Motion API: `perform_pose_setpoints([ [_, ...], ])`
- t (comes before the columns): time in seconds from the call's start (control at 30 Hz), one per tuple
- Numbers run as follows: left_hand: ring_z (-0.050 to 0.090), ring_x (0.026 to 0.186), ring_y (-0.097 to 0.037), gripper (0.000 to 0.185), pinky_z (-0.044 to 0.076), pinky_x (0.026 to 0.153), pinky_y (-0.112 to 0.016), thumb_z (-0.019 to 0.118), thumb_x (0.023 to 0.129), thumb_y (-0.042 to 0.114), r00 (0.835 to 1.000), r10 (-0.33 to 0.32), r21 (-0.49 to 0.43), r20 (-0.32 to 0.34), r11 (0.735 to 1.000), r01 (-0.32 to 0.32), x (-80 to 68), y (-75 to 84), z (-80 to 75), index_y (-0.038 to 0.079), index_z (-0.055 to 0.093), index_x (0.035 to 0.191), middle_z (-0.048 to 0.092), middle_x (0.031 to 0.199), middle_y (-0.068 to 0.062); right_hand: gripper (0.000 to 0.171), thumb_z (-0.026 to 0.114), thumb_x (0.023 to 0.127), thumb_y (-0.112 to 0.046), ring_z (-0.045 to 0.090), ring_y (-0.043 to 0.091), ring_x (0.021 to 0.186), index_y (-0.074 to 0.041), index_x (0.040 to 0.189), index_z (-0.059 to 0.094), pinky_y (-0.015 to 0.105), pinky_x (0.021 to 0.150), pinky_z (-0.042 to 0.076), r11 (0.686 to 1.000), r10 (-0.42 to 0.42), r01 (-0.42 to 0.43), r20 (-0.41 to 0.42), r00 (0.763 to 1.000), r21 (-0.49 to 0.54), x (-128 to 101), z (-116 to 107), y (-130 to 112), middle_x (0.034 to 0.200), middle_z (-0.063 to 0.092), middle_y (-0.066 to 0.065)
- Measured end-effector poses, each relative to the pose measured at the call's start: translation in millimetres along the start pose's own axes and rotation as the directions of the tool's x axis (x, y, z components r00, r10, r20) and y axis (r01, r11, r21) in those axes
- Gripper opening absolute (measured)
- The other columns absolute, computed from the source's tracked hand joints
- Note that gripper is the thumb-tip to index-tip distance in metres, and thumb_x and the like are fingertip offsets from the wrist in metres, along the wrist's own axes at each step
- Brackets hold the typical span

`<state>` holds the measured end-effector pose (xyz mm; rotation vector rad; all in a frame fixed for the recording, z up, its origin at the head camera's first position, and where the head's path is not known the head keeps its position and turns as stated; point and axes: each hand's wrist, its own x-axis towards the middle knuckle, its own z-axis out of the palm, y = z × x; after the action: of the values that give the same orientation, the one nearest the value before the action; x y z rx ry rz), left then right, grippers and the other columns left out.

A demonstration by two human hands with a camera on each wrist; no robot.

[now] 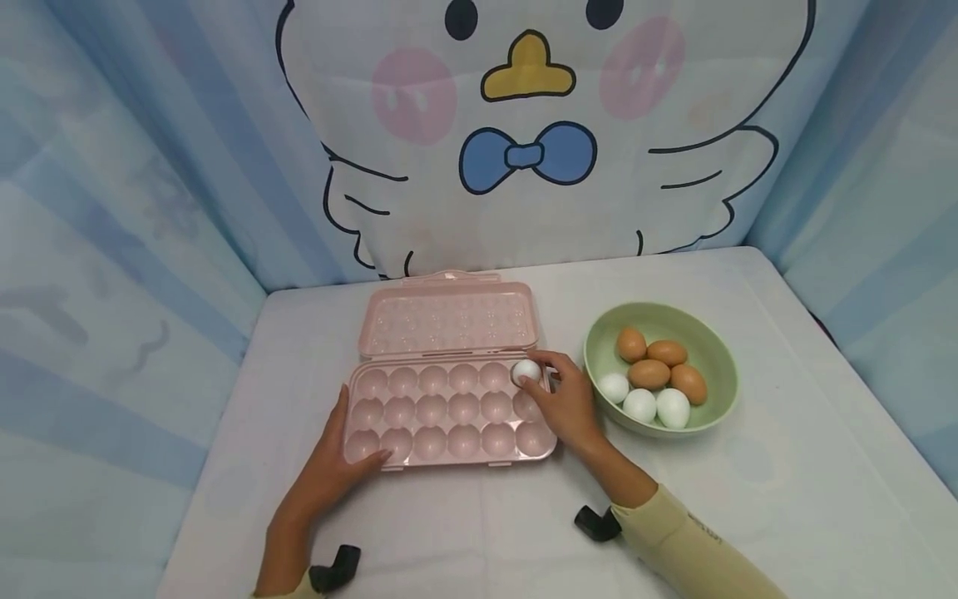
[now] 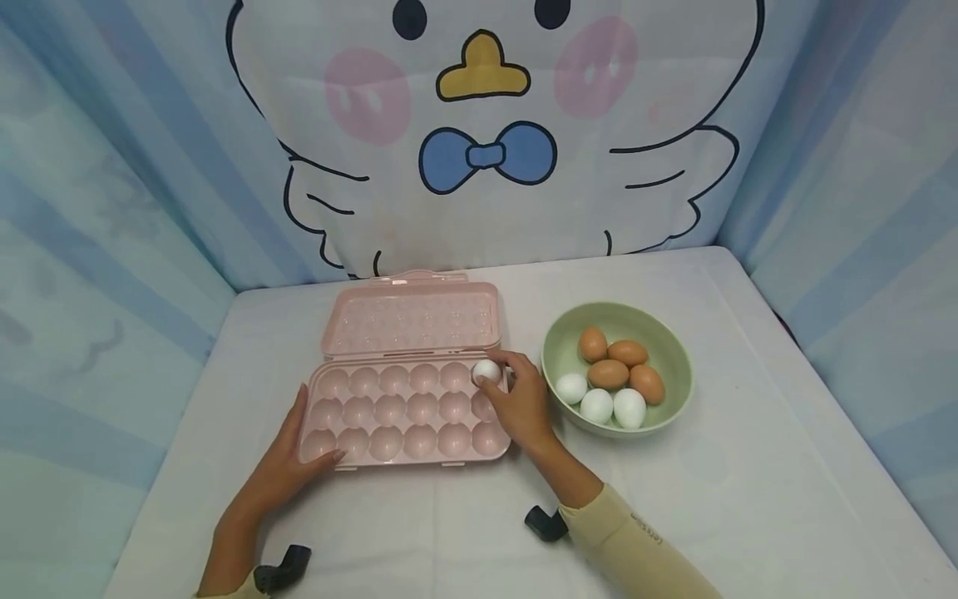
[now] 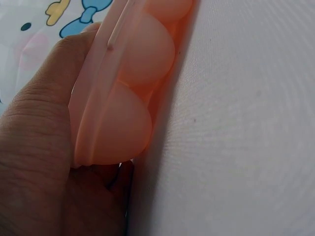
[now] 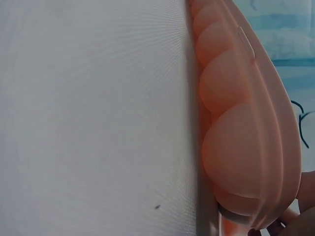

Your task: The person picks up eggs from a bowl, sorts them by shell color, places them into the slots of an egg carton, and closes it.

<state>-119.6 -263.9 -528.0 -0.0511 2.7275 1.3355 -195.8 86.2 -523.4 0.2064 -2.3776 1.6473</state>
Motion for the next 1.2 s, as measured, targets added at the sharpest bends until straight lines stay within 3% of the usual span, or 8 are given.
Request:
perform_pose_setpoints([
  [0.3, 0.011, 0.156, -0.037, 0.127, 0.015, 0.119, -0.064, 0.084, 0.082, 0.052, 1.000, 0.017, -0.009, 0.006, 1.000, -0.017, -0.4, -1.8, 4.5, 0.022, -0.005, 0.168, 0.008, 0.173, -0.010, 0.040, 0.084, 0.087, -0.008, 0.062, 0.026, 0.120, -0.004, 0.125, 0.072, 0.044, 0.102, 0.048, 0.998, -0.032, 0.030, -0.029, 0.999, -0.051, -7, -11, -8, 0.125, 0.069, 0.011],
  [0.57, 0.009, 0.156, -0.039, 0.127, 0.014, 0.119, -0.064, 0.084, 0.082, 0.053, 1.000, 0.009, -0.002, 0.010, 1.000, -0.009, 0.0, -1.6, 6.0, 0.021, -0.005, 0.168, 0.007, 0.173, -0.012, 0.043, 0.083, 0.089, -0.008, 0.061, 0.023, 0.123, -0.003, 0.130, 0.070, 0.041, 0.101, 0.051, 0.997, -0.057, 0.058, -0.029, 0.998, 0.045, -9, -25, -24, 0.128, 0.068, 0.009],
  [0.77, 0.008, 0.156, -0.040, 0.127, 0.013, 0.119, -0.065, 0.083, 0.082, 0.053, 1.000, 0.000, -0.019, 0.013, 1.000, 0.000, -1.4, -2.4, 7.9, 0.020, -0.005, 0.168, 0.005, 0.173, -0.013, 0.042, 0.083, 0.089, -0.007, 0.065, 0.026, 0.115, -0.005, 0.129, 0.071, 0.041, 0.091, 0.056, 0.990, -0.114, 0.118, -0.061, 0.992, 0.080, -11, -38, -43, 0.126, 0.069, 0.009],
  [1.07, 0.011, 0.156, -0.038, 0.129, 0.015, 0.119, -0.065, 0.086, 0.081, 0.052, 1.000, 0.016, -0.016, -0.014, 1.000, -0.016, -4.2, -1.4, 0.5, 0.021, -0.005, 0.168, 0.008, 0.173, -0.011, 0.040, 0.080, 0.093, -0.010, 0.064, 0.027, 0.116, -0.006, 0.130, 0.068, 0.023, 0.089, 0.054, 0.986, -0.013, 0.006, 0.041, 0.999, 0.164, -11, -71, -48, 0.129, 0.067, 0.008],
  [1.2, 0.010, 0.156, -0.040, 0.128, 0.015, 0.119, -0.066, 0.084, 0.082, 0.053, 1.000, 0.029, 0.007, -0.006, 1.000, -0.028, -2.2, 1.9, -2.6, 0.020, -0.006, 0.167, 0.006, 0.173, -0.013, 0.038, 0.079, 0.094, -0.010, 0.067, 0.021, 0.110, -0.002, 0.129, 0.068, 0.021, 0.087, 0.054, 0.992, -0.014, 0.010, 0.035, 0.999, 0.123, -8, -92, -41, 0.125, 0.069, 0.010],
])
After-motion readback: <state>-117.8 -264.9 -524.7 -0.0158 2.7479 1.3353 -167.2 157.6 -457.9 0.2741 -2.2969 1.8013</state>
